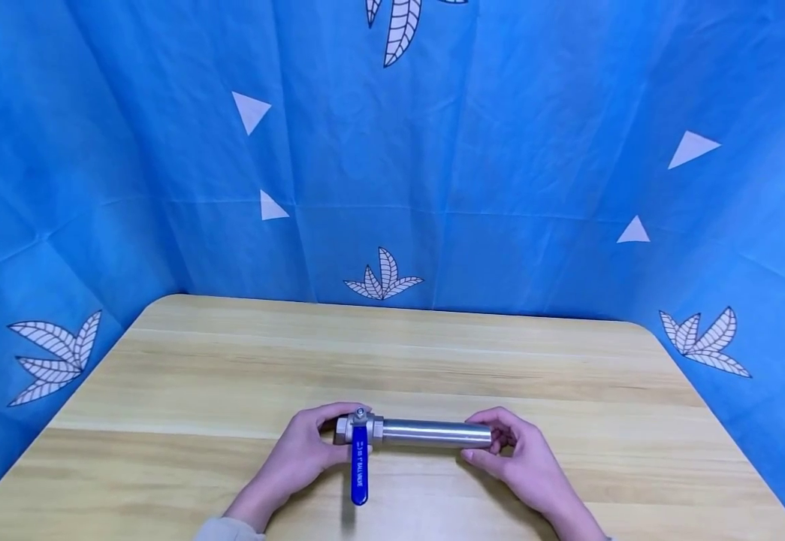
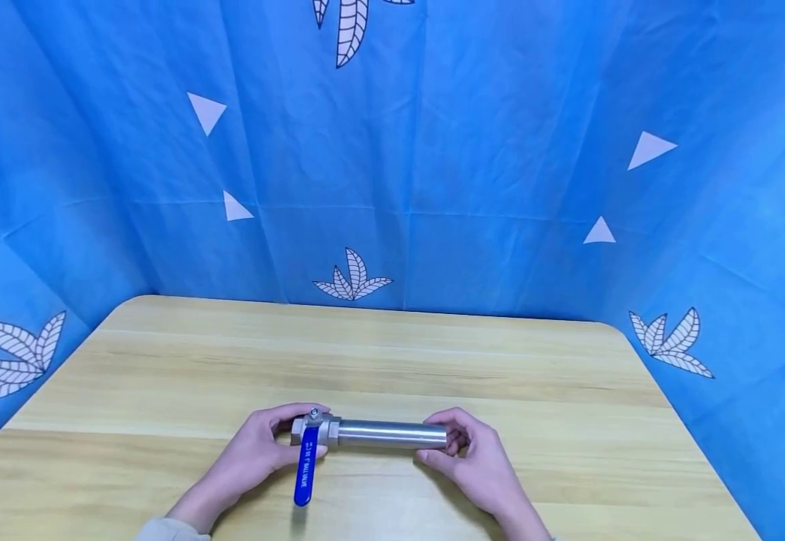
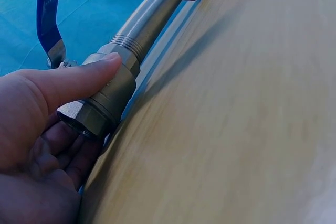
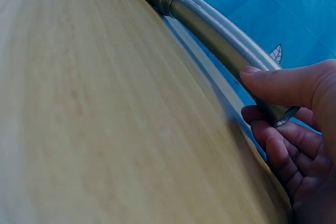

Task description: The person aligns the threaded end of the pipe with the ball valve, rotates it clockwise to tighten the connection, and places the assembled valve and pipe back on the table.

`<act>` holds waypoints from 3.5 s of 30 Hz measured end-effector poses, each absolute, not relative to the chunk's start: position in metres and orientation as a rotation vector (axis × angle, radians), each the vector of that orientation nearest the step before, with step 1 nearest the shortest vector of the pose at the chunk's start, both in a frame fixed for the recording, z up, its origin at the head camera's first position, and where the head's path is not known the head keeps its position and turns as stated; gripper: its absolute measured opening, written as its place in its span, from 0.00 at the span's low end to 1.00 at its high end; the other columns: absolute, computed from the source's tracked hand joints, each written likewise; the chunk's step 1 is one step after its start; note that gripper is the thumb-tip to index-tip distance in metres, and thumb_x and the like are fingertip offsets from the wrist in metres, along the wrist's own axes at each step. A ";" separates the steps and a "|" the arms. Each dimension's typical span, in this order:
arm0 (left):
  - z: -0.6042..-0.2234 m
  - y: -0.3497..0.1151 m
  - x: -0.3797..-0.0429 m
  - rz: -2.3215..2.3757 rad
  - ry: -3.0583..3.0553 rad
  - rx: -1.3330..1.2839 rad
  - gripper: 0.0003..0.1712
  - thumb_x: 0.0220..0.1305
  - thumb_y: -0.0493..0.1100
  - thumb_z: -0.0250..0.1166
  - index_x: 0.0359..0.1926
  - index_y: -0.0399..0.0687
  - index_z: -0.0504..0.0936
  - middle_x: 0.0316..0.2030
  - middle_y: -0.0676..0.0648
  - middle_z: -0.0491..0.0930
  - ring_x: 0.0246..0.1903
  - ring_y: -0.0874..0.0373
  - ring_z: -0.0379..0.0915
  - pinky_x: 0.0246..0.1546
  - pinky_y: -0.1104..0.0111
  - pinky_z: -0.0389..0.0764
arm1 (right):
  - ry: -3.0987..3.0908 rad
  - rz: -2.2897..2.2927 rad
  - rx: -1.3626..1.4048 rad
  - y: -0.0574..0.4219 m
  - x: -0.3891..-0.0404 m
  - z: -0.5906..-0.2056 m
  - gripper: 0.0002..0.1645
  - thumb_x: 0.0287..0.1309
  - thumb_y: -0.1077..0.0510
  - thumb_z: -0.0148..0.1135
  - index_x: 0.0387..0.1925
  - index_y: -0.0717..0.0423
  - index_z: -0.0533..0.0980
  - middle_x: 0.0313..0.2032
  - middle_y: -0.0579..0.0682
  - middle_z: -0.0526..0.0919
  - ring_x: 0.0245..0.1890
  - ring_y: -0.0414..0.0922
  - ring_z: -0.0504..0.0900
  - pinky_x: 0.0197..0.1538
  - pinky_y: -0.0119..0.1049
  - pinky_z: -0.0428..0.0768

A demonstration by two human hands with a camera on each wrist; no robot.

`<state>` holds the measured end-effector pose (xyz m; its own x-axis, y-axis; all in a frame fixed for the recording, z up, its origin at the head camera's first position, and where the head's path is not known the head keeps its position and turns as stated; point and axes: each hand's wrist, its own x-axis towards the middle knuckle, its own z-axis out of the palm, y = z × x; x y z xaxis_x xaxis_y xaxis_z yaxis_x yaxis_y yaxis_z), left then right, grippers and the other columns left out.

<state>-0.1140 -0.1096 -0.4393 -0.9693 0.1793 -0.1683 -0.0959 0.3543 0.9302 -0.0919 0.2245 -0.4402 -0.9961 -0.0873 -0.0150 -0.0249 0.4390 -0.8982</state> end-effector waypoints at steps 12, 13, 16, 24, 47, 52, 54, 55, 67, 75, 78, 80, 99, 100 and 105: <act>-0.438 -0.111 -0.114 1.662 2.391 0.094 0.33 0.52 0.40 0.85 0.60 0.63 0.89 0.60 0.52 0.88 0.64 0.48 0.79 0.69 0.43 0.76 | 2.607 -1.634 -0.067 0.223 -0.092 -0.441 0.24 0.49 0.57 0.86 0.48 0.47 0.85 0.34 0.48 0.85 0.34 0.40 0.79 0.38 0.30 0.78; -0.438 -0.111 -0.114 1.662 2.389 0.099 0.33 0.52 0.40 0.85 0.60 0.62 0.89 0.60 0.52 0.88 0.64 0.48 0.79 0.69 0.43 0.76 | 2.609 -1.630 -0.059 0.223 -0.091 -0.441 0.24 0.49 0.57 0.86 0.48 0.47 0.85 0.34 0.48 0.85 0.34 0.40 0.79 0.39 0.30 0.78; -0.438 -0.110 -0.113 1.659 2.383 0.111 0.33 0.53 0.40 0.84 0.61 0.61 0.88 0.61 0.52 0.88 0.64 0.48 0.79 0.70 0.43 0.76 | 2.610 -1.628 -0.045 0.223 -0.091 -0.440 0.24 0.49 0.57 0.86 0.48 0.47 0.85 0.34 0.48 0.85 0.34 0.40 0.79 0.38 0.30 0.78; -0.439 -0.112 -0.112 1.666 2.373 0.091 0.33 0.54 0.40 0.84 0.62 0.61 0.88 0.61 0.51 0.87 0.64 0.47 0.78 0.70 0.41 0.75 | 2.607 -1.628 -0.056 0.221 -0.091 -0.438 0.24 0.49 0.58 0.86 0.48 0.47 0.85 0.34 0.48 0.85 0.34 0.40 0.79 0.38 0.30 0.79; -0.442 -0.108 -0.111 1.683 2.380 0.140 0.33 0.53 0.38 0.84 0.61 0.63 0.89 0.62 0.51 0.87 0.66 0.46 0.78 0.72 0.41 0.74 | 2.666 -1.587 -0.106 0.226 -0.088 -0.441 0.23 0.50 0.59 0.86 0.48 0.46 0.85 0.33 0.46 0.85 0.33 0.40 0.79 0.37 0.30 0.79; -0.437 -0.109 -0.115 1.683 2.388 0.098 0.31 0.55 0.36 0.83 0.59 0.65 0.89 0.60 0.52 0.88 0.65 0.48 0.79 0.72 0.42 0.74 | 2.678 -1.580 -0.130 0.225 -0.093 -0.440 0.23 0.50 0.58 0.85 0.48 0.44 0.85 0.34 0.46 0.85 0.33 0.40 0.79 0.38 0.30 0.79; -0.437 -0.109 -0.114 1.682 2.390 0.079 0.31 0.55 0.36 0.83 0.59 0.66 0.90 0.60 0.53 0.88 0.65 0.48 0.79 0.72 0.42 0.74 | 2.673 -1.578 -0.142 0.225 -0.093 -0.439 0.23 0.51 0.57 0.85 0.49 0.45 0.85 0.34 0.46 0.86 0.34 0.40 0.79 0.38 0.31 0.79; -0.436 -0.109 -0.115 1.680 2.390 0.075 0.31 0.55 0.36 0.83 0.59 0.66 0.90 0.60 0.53 0.88 0.65 0.48 0.78 0.72 0.41 0.73 | 2.673 -1.580 -0.141 0.225 -0.094 -0.439 0.23 0.51 0.57 0.85 0.49 0.45 0.85 0.34 0.46 0.86 0.34 0.40 0.79 0.38 0.31 0.79; -0.436 -0.110 -0.116 1.680 2.379 0.071 0.32 0.55 0.37 0.83 0.60 0.66 0.89 0.61 0.53 0.87 0.67 0.47 0.77 0.73 0.41 0.72 | 2.722 -1.580 -0.128 0.226 -0.094 -0.439 0.23 0.46 0.54 0.89 0.46 0.42 0.89 0.41 0.44 0.88 0.38 0.39 0.81 0.42 0.29 0.81; -0.436 -0.112 -0.115 1.671 2.391 0.073 0.33 0.55 0.38 0.83 0.62 0.64 0.88 0.62 0.52 0.87 0.67 0.47 0.77 0.73 0.41 0.72 | 2.671 -1.614 -0.033 0.225 -0.094 -0.436 0.24 0.50 0.55 0.86 0.51 0.49 0.88 0.34 0.48 0.86 0.34 0.39 0.80 0.38 0.29 0.80; -0.435 -0.112 -0.114 1.659 2.404 0.080 0.32 0.55 0.39 0.83 0.62 0.64 0.88 0.62 0.53 0.87 0.67 0.48 0.77 0.73 0.42 0.72 | 2.653 -1.630 -0.024 0.224 -0.094 -0.437 0.22 0.53 0.55 0.85 0.51 0.50 0.88 0.35 0.48 0.86 0.34 0.39 0.80 0.37 0.30 0.80; -0.435 -0.112 -0.114 1.656 2.408 0.083 0.32 0.55 0.39 0.83 0.62 0.63 0.88 0.61 0.53 0.87 0.66 0.48 0.78 0.73 0.43 0.73 | 2.653 -1.637 -0.035 0.223 -0.094 -0.438 0.21 0.56 0.55 0.83 0.52 0.50 0.88 0.35 0.48 0.87 0.33 0.38 0.81 0.36 0.30 0.81; -0.435 -0.112 -0.114 1.675 2.398 0.093 0.33 0.55 0.38 0.83 0.62 0.60 0.88 0.61 0.52 0.87 0.68 0.46 0.77 0.74 0.41 0.72 | 2.647 -1.614 -0.068 0.226 -0.095 -0.439 0.24 0.48 0.59 0.87 0.48 0.49 0.86 0.36 0.49 0.88 0.35 0.40 0.81 0.40 0.30 0.81; -0.435 -0.112 -0.114 1.675 2.396 0.095 0.33 0.55 0.38 0.83 0.63 0.60 0.88 0.62 0.52 0.87 0.68 0.46 0.77 0.74 0.41 0.71 | 2.649 -1.612 -0.050 0.226 -0.095 -0.439 0.24 0.47 0.58 0.87 0.48 0.48 0.86 0.37 0.49 0.88 0.36 0.40 0.82 0.41 0.30 0.81; -0.435 -0.112 -0.114 1.670 2.404 0.089 0.33 0.55 0.39 0.83 0.63 0.59 0.87 0.62 0.51 0.87 0.69 0.44 0.76 0.75 0.40 0.70 | 2.657 -1.640 -0.091 0.226 -0.095 -0.440 0.27 0.47 0.58 0.88 0.51 0.48 0.87 0.42 0.49 0.89 0.37 0.40 0.83 0.43 0.30 0.84</act>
